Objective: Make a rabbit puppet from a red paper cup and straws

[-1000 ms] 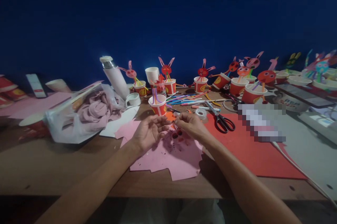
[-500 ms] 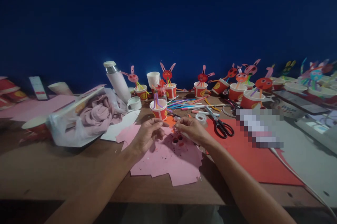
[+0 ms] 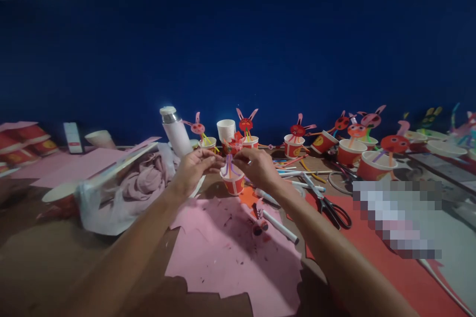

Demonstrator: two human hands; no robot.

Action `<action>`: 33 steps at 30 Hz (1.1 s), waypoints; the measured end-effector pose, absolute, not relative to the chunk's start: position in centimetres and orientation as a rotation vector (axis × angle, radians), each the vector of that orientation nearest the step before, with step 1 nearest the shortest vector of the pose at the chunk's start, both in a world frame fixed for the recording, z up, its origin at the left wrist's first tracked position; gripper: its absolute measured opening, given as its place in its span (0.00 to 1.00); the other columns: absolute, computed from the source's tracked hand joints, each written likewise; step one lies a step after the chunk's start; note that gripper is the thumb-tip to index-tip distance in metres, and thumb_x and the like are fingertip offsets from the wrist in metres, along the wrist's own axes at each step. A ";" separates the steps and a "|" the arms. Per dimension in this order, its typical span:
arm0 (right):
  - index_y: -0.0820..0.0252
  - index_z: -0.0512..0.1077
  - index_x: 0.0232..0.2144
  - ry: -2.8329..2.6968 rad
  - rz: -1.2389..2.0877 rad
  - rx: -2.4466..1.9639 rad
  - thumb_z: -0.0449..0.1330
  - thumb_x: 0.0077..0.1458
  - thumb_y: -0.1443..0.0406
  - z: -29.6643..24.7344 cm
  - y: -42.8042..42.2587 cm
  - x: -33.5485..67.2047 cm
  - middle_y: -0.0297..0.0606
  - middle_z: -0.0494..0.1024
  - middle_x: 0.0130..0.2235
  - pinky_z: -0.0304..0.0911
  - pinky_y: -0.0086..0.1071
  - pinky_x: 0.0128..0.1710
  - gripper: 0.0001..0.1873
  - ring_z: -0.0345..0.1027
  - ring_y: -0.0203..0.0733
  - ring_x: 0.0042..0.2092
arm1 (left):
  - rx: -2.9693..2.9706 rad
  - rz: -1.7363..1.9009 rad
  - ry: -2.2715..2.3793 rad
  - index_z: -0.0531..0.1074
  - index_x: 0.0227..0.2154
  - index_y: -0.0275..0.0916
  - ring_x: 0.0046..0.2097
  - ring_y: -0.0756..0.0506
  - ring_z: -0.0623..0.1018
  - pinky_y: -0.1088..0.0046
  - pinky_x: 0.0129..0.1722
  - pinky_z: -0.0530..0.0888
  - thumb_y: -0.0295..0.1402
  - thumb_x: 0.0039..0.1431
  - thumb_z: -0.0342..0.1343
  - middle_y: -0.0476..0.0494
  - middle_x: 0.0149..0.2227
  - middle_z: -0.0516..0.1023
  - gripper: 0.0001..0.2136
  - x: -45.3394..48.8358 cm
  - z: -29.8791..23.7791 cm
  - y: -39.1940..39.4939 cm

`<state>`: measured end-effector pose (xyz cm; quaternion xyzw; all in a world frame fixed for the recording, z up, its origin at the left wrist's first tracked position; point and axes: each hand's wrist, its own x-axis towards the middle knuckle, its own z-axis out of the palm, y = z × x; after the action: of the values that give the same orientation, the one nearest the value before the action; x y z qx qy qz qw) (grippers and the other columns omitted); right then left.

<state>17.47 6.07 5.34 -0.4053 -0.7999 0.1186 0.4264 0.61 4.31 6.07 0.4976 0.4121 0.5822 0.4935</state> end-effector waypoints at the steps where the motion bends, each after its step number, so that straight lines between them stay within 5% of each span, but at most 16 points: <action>1: 0.58 0.72 0.25 -1.984 0.231 -1.015 0.56 0.49 0.64 5.2 6.8 17.3 0.35 0.75 0.28 0.56 0.29 0.31 0.06 0.65 0.37 0.30 | 1.213 1.440 1.001 0.66 0.24 0.33 0.26 0.51 0.76 0.79 0.25 0.72 0.23 0.47 0.52 0.45 0.24 0.76 0.01 0.6 5.9 5.0; 9: 0.59 0.73 0.25 -1.926 0.090 -1.023 0.57 0.48 0.63 5.0 11.7 16.6 0.36 0.75 0.26 0.56 0.30 0.30 0.07 0.65 0.38 0.29 | 1.310 1.630 0.993 0.67 0.24 0.34 0.27 0.52 0.75 0.80 0.25 0.71 0.27 0.45 0.54 0.49 0.24 0.75 0.02 0.5 5.6 9.1; 33: 0.60 0.70 0.23 -1.911 0.437 -1.035 0.55 0.48 0.58 1.8 11.2 17.1 0.34 0.71 0.23 0.54 0.27 0.26 0.11 0.62 0.34 0.26 | 1.281 1.451 1.054 0.66 0.25 0.34 0.25 0.51 0.75 0.79 0.23 0.70 0.26 0.46 0.53 0.48 0.24 0.74 0.01 0.3 2.9 9.4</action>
<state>17.12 11.22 1.82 -0.4180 -0.7716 0.1764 0.4459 0.28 9.42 2.95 0.5185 0.4266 0.5874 0.4519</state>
